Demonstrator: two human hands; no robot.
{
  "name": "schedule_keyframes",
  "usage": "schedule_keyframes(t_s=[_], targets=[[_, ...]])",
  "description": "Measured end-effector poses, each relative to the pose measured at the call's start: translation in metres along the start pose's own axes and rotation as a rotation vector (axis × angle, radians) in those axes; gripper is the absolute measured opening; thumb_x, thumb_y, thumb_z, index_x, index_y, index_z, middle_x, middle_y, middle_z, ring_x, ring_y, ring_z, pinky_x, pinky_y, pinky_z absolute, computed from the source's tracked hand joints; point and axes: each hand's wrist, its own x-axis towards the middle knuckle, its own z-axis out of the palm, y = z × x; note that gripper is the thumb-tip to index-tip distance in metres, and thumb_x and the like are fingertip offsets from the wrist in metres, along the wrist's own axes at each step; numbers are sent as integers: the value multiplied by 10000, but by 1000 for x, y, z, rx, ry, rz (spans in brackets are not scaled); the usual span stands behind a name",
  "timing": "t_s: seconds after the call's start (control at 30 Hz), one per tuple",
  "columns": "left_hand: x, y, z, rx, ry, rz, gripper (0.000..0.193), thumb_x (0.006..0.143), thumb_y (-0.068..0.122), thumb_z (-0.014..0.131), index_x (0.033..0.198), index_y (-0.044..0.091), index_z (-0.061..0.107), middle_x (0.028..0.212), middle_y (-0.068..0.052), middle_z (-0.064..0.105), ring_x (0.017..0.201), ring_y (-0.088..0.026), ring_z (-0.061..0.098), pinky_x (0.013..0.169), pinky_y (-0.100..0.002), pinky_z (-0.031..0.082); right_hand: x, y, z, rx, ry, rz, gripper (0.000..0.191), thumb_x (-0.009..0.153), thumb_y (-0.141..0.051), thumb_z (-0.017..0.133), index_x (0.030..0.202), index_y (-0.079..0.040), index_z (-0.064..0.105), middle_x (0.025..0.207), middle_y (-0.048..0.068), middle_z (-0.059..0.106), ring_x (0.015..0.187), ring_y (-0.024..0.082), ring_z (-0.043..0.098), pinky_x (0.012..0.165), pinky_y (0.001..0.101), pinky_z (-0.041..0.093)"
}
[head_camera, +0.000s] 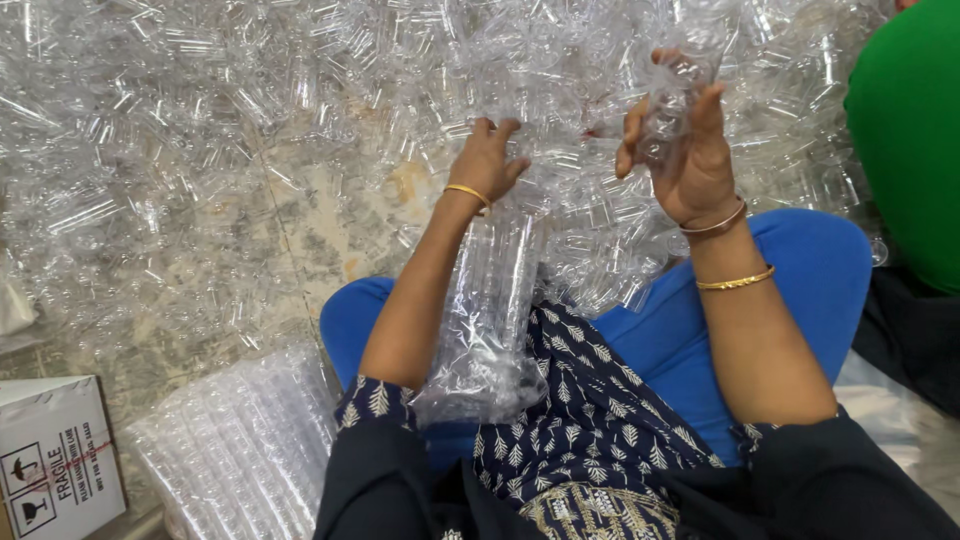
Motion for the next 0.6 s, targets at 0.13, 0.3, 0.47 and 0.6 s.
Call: schedule_keyframes(t_s=[0.13,0.3,0.47,0.6], targets=[[10,10,-21,-190,43,-182,482,788,328,849,1168,134,626,1142,-130,667,1019,-312,672,891,-420,555,3,6,2,-41,70,19,572,1117,-578,546,1440,-113,465,1153,135,661,882,263,717,709,412,597],[7,66,-55,-1351,127,137,359,1048,244,672,1393,184,592,1342,-98,715,1294,-194,659,1206,-332,475,6,25,15,141,-40,250,630,1083,-591,535,1503,-123,491,1359,180,673,890,269,713,737,394,592],[-3,90,-43,-931,-75,291,585,974,224,759,1487,162,484,1534,-110,509,1321,-252,549,1124,-441,514,1,29,13,703,-146,287,593,1127,-581,451,1443,-84,526,1298,152,677,907,306,734,768,411,601],[7,38,-40,-330,-204,-23,481,1025,347,701,1469,236,553,1445,-72,627,1238,-268,635,1087,-448,557,5,20,-3,624,-70,166,583,1134,-589,412,1395,-85,548,1342,137,680,870,301,722,752,406,588]])
